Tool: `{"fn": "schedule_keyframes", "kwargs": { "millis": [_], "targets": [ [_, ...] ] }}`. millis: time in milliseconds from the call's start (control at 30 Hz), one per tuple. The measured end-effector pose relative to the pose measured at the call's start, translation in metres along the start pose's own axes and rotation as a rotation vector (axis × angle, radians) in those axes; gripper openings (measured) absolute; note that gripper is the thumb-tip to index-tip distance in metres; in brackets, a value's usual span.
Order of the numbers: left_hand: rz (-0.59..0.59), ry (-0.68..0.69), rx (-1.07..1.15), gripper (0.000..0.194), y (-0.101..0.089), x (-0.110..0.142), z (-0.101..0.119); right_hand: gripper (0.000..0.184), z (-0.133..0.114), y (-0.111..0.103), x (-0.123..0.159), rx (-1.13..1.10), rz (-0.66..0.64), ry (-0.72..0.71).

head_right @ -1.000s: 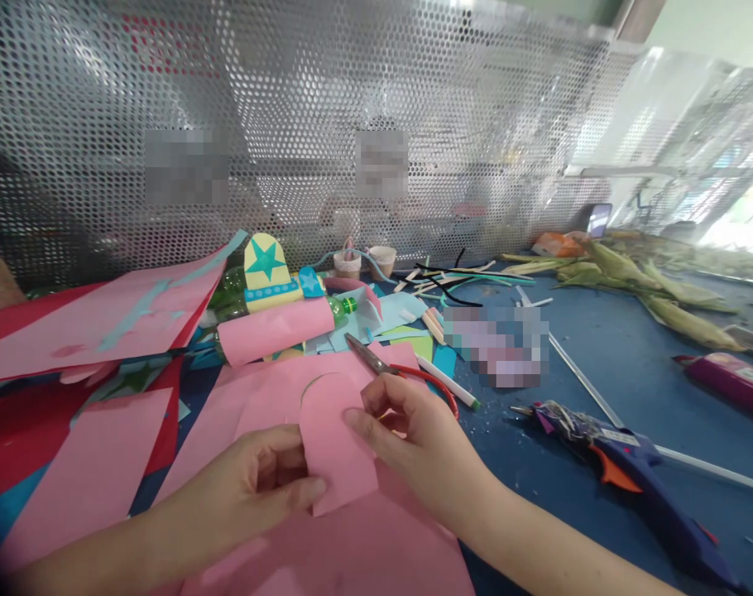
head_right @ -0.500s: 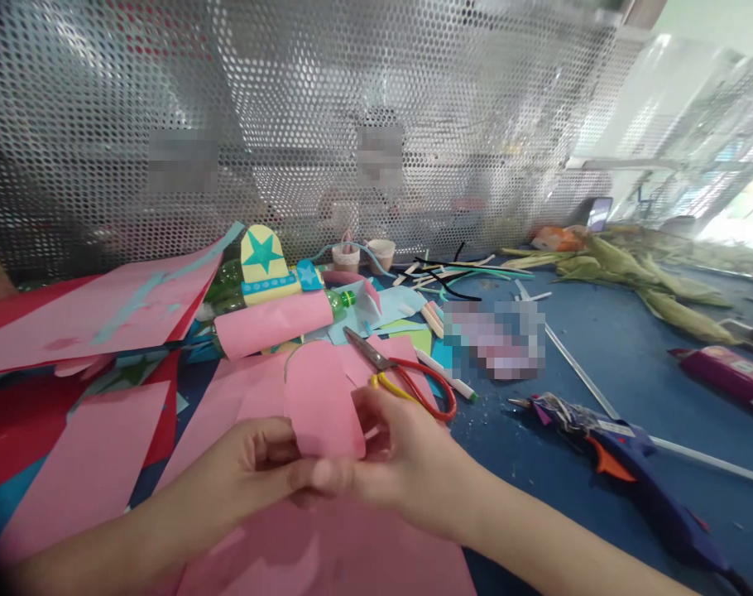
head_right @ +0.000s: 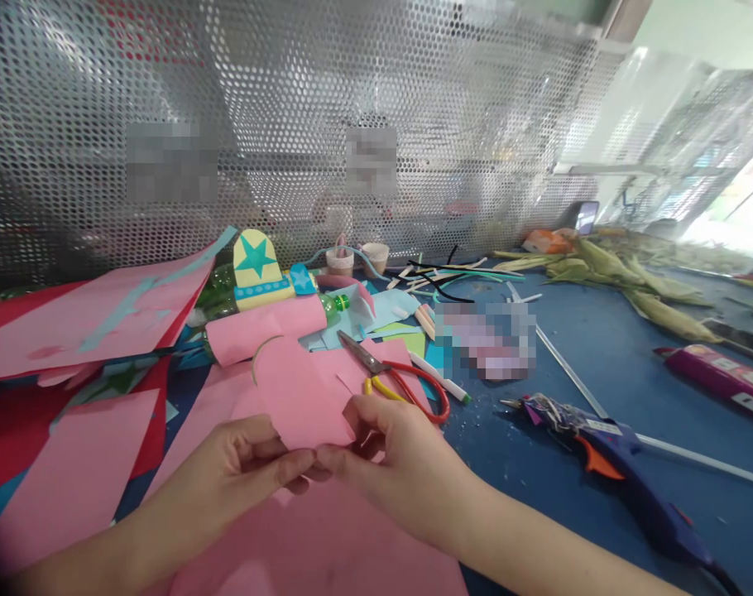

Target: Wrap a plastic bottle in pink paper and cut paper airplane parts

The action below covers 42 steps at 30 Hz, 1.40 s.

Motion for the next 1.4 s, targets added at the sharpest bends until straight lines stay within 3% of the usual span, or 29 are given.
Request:
{"fn": "schedule_keyframes", "kwargs": {
  "millis": [267,600,867,1000,1200,1400],
  "targets": [
    [0.053,-0.004,0.001,0.025,-0.009,-0.004,-0.002,0.045,-0.008,0.002,-0.003,-0.201,-0.151,0.082],
    [0.076,-0.042,0.12,0.041,-0.008,-0.001,0.0,0.053,-0.004,-0.001,-0.005,-0.136,-0.116,0.074],
    [0.1,-0.009,0.232,0.04,-0.012,-0.003,-0.002,0.052,0.001,0.0,-0.009,-0.086,-0.122,0.09],
    [0.181,0.03,0.175,0.038,-0.019,-0.004,-0.002,0.043,0.005,-0.001,-0.008,-0.051,-0.094,0.059],
    [0.203,0.012,0.065,0.031,-0.02,-0.004,-0.003,0.026,0.004,-0.005,-0.007,-0.073,-0.053,-0.055],
    [0.244,-0.023,-0.073,0.021,-0.022,-0.003,-0.005,0.034,0.003,-0.008,-0.005,-0.099,-0.028,-0.042]
  ]
}}
Point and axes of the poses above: each hand's wrist, its own x-axis away from the middle knuckle, its own y-axis out of the palm, z = x × y, the point moved 5 cm from there along -x, towards the middle knuckle, and after that the axes turned 6 degrees about -x, right-handed, at the moved point
